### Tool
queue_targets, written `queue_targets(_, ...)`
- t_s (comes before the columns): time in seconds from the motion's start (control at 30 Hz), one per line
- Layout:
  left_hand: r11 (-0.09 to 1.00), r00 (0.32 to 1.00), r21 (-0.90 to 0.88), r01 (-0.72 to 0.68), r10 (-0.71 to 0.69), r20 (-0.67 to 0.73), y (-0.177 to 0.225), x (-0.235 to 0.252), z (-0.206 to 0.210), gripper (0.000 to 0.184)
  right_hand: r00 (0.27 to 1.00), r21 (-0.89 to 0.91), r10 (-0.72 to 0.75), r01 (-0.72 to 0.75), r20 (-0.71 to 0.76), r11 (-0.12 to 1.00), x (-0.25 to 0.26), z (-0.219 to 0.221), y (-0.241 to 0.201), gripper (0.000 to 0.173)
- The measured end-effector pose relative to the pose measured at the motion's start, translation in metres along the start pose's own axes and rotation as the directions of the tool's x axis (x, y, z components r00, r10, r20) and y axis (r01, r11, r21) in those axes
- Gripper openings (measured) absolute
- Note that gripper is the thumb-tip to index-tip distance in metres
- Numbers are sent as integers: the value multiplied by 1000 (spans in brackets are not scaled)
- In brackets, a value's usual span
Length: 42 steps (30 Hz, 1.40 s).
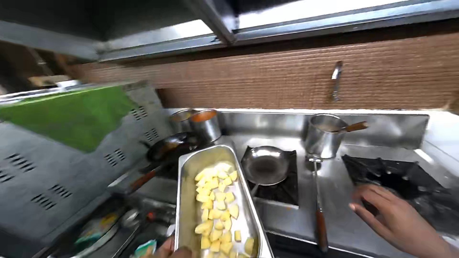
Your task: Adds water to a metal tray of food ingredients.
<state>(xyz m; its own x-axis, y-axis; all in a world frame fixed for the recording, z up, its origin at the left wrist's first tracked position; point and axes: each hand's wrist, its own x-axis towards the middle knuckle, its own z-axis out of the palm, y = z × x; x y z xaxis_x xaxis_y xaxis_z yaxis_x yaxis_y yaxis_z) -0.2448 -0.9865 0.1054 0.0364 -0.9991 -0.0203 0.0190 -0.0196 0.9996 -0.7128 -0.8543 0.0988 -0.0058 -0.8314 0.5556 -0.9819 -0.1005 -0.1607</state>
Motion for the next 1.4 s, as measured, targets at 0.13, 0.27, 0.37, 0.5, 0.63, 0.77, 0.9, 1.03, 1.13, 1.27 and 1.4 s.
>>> queue_targets(0.13, 998, 988, 7, 63, -63, 141, 43, 83, 98, 23, 985, -452, -118, 164, 129, 877, 102, 6, 83, 33)
queue_targets(0.27, 995, 971, -29, 98, -89, 223, 61, 131, 219, 22, 971, -622, -94, 214, 220, 753, 167, 6, 213, 26)
queue_targets(0.37, 993, 948, -24, 118, -106, 299, 62, 157, 317, 19, 981, -703, 24, 122, 194, 700, 201, -10, 268, 18)
queue_targets(0.5, 984, 910, -28, 176, -152, 385, 53, 194, 439, 25, 851, -702, 494, -241, 179, 670, 274, -32, 292, 22)
queue_targets(0.63, 959, 888, -104, 263, -199, 415, 36, 220, 525, 24, 790, -398, 605, -525, 102, 753, 347, -6, 342, 40)
queue_targets(0.77, 956, 873, -129, 262, -178, 455, 23, 232, 565, 28, 759, -259, 642, -602, 107, 756, 390, 53, 379, 52)
queue_targets(0.9, 957, 841, -73, 280, -208, 499, 30, 236, 579, 20, 889, -439, 456, -400, 25, 804, 397, 85, 387, 30)
queue_targets(1.03, 951, 792, -19, 309, -246, 558, 41, 232, 581, 19, 958, -610, 182, -11, 220, 792, 391, 87, 395, 22)
queue_targets(1.13, 954, 787, 67, 293, -280, 550, 40, 230, 576, 29, 936, -589, 128, 95, 327, 803, 396, 79, 401, 22)
queue_targets(1.27, 938, 798, 86, 336, -332, 503, 34, 226, 567, 50, 973, -237, 114, -65, 200, 969, 386, 67, 417, 28)
queue_targets(1.4, 942, 796, -11, 336, -277, 539, 29, 215, 560, 59, 951, 23, 300, -303, 81, 953, 343, 37, 398, 50)
